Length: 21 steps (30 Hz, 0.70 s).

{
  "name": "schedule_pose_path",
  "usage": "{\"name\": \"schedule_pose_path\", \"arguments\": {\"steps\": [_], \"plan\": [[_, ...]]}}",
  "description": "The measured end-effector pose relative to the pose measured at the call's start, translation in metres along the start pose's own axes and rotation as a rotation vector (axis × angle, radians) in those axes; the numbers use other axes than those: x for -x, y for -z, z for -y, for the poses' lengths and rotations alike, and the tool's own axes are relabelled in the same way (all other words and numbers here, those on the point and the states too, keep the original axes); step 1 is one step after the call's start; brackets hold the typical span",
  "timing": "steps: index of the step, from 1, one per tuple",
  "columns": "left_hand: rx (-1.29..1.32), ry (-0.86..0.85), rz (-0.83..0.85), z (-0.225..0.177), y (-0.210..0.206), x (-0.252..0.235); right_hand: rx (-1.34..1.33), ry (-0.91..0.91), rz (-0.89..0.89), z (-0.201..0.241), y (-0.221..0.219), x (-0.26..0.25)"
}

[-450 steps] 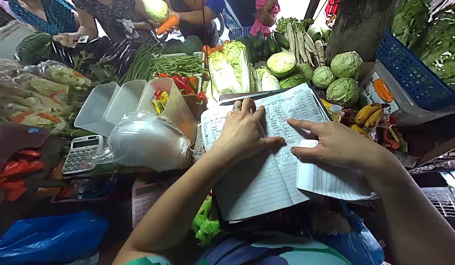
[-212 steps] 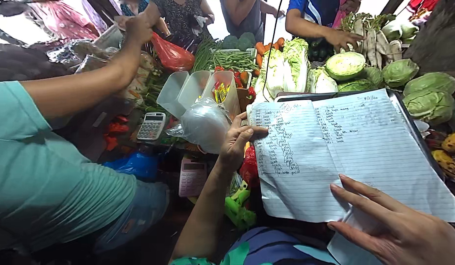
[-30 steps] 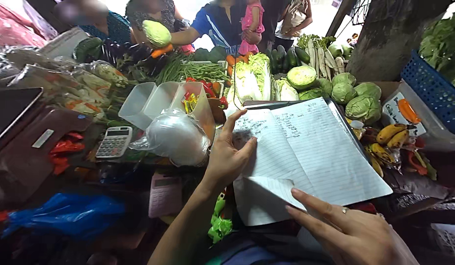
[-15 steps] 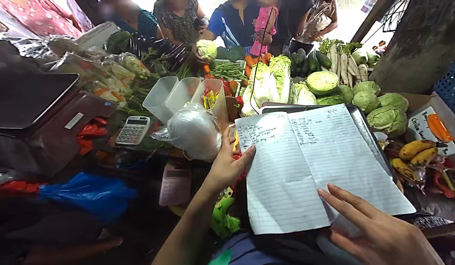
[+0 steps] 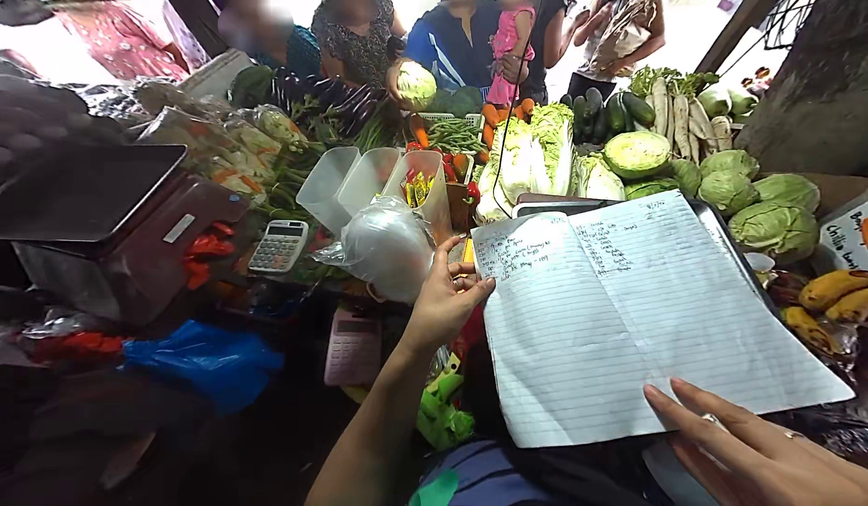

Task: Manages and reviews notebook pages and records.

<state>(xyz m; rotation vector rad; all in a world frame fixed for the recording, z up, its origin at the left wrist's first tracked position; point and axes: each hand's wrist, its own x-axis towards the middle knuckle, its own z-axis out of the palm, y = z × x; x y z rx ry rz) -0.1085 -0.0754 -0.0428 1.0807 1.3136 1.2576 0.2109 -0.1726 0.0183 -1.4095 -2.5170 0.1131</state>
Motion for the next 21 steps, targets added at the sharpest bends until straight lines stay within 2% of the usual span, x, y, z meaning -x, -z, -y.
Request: {"name": "schedule_pose_path", "arguments": {"steps": [4, 7, 10, 12, 14, 17, 21], "plan": [[-0.169, -0.1, -0.096, 0.004, 0.0, 0.001, -0.029, -0.005, 0.041, 0.0, 0.002, -0.003], [-0.436, -0.331, -0.199, 0.004, -0.008, 0.006, -0.056, -0.016, 0.04, 0.001, 0.001, -0.003], [-0.635, -0.569, -0.142, -0.001, -0.022, 0.01, -0.082, -0.018, 0.044, 0.0, 0.0, -0.004], [-0.763, -0.629, 0.002, -0.01, -0.037, 0.013, -0.092, -0.018, 0.029, 0.0, -0.001, -0.005], [-0.836, -0.632, 0.179, -0.018, -0.054, 0.014, -0.111, -0.014, 0.019, -0.001, -0.002, -0.005], [-0.974, -0.504, 0.404, -0.027, -0.076, 0.023, -0.147, -0.011, 0.021, -0.002, -0.003, -0.005], [-1.107, -0.379, 0.435, -0.035, -0.09, 0.035, -0.156, -0.004, 0.013, -0.006, -0.005, -0.004]]}}
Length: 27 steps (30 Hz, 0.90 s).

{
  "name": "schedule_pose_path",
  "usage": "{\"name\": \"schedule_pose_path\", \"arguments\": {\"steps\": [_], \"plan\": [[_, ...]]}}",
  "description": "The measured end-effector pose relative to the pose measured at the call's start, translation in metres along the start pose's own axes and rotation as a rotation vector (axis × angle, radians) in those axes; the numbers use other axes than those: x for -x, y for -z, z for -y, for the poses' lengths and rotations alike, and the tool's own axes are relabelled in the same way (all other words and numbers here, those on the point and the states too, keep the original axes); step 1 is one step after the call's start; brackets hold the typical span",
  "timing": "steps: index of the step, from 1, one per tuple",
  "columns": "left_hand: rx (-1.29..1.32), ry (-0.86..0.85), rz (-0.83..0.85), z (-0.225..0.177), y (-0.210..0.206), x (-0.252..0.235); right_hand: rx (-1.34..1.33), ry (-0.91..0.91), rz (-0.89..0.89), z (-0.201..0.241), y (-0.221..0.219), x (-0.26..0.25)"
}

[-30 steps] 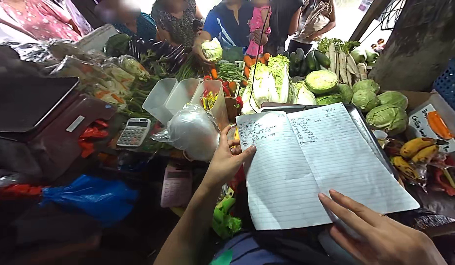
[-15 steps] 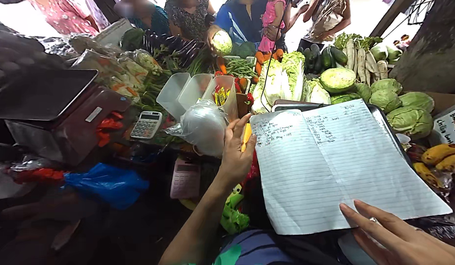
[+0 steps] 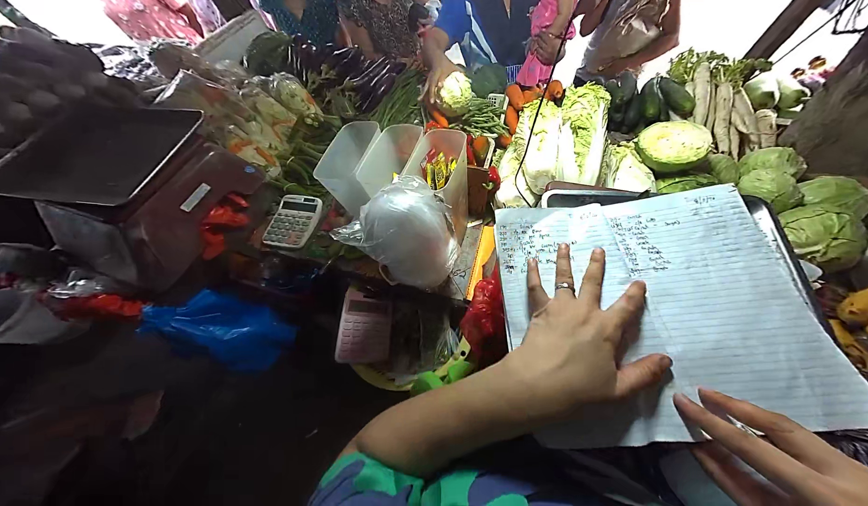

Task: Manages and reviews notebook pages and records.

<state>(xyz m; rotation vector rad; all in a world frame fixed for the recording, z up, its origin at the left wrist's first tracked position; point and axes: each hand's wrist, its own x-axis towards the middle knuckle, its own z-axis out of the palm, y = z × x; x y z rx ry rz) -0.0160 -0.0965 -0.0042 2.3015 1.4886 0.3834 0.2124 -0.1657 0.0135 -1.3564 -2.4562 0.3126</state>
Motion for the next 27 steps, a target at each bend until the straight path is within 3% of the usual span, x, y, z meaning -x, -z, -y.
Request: {"name": "schedule_pose_path", "arguments": {"steps": [8, 27], "plan": [[-0.08, 0.147, 0.084, -0.007, 0.006, 0.012, -0.018, -0.009, 0.024, 0.0, 0.001, -0.001], [-0.165, 0.136, 0.097, -0.012, 0.006, 0.034, -0.025, -0.023, 0.021, 0.0, 0.0, -0.002]]}}
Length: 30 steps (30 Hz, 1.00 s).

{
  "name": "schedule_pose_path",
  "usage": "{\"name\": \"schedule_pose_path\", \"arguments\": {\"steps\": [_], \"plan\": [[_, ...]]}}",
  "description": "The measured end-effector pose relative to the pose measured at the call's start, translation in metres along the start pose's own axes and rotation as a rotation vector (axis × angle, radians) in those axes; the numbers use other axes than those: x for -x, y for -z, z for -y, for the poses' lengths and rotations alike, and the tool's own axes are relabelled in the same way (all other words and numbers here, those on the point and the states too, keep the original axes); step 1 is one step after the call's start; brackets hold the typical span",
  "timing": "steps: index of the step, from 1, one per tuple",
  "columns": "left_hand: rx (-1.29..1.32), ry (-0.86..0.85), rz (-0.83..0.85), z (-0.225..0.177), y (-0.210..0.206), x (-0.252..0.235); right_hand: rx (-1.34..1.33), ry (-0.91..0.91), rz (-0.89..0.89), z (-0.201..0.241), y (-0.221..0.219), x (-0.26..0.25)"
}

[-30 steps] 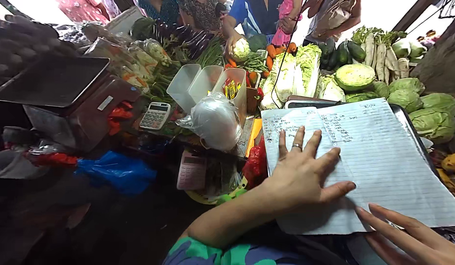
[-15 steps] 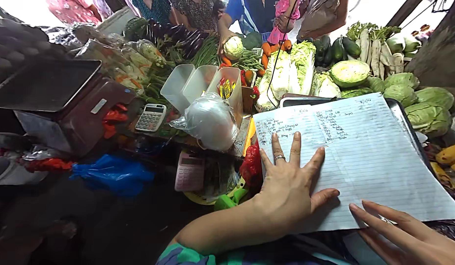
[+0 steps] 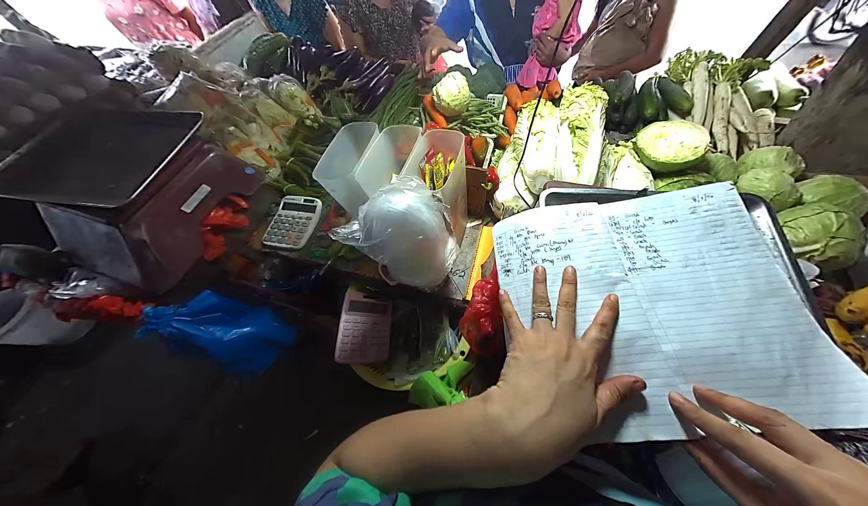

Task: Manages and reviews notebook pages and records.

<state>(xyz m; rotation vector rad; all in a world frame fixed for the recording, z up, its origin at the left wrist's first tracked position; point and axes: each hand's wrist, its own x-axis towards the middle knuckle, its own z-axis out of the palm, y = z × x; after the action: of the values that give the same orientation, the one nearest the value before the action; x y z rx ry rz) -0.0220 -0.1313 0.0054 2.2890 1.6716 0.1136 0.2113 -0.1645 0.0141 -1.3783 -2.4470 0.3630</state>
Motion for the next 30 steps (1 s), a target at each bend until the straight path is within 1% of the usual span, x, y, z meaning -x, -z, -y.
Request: {"name": "schedule_pose_path", "arguments": {"steps": [3, 11, 18, 19, 21, 23, 24, 25, 26, 27, 28, 30], "plan": [[0.001, 0.004, 0.019, 0.0, 0.001, 0.0, 0.003, 0.004, 0.002, 0.0, 0.0, 0.0], [0.002, -0.003, -0.011, -0.001, 0.001, 0.0, -0.011, 0.014, -0.002, 0.0, 0.0, 0.0], [0.017, -0.003, 0.019, 0.001, 0.003, -0.007, -0.013, 0.012, -0.003, 0.0, 0.001, 0.0], [0.019, -0.014, -0.009, 0.002, 0.002, -0.007, -0.014, 0.009, -0.002, 0.0, 0.001, 0.0], [0.068, -0.038, -0.12, 0.009, 0.001, -0.007, -0.009, 0.0, -0.001, 0.0, 0.001, 0.001], [0.18, -0.034, -0.324, 0.022, -0.004, -0.008, -0.003, -0.009, -0.005, 0.0, 0.002, 0.002], [0.258, -0.001, -0.429, 0.032, -0.008, -0.01, 0.0, -0.006, -0.014, -0.001, 0.001, 0.003], [0.355, 0.056, -0.515, 0.043, -0.01, -0.012, 0.0, -0.002, -0.023, -0.002, 0.001, 0.003], [0.466, 0.13, -0.557, 0.055, -0.013, -0.014, 0.001, 0.0, -0.028, -0.002, 0.0, 0.003], [0.598, 0.214, -0.539, 0.069, -0.016, -0.017, 0.003, 0.002, -0.035, -0.002, 0.0, 0.003], [0.752, 0.288, -0.487, 0.082, -0.018, -0.02, 0.006, 0.001, -0.044, -0.002, -0.001, 0.003], [1.083, 0.366, -0.39, 0.1, -0.022, -0.028, 0.005, -0.021, -0.056, -0.002, 0.001, 0.001]]}}
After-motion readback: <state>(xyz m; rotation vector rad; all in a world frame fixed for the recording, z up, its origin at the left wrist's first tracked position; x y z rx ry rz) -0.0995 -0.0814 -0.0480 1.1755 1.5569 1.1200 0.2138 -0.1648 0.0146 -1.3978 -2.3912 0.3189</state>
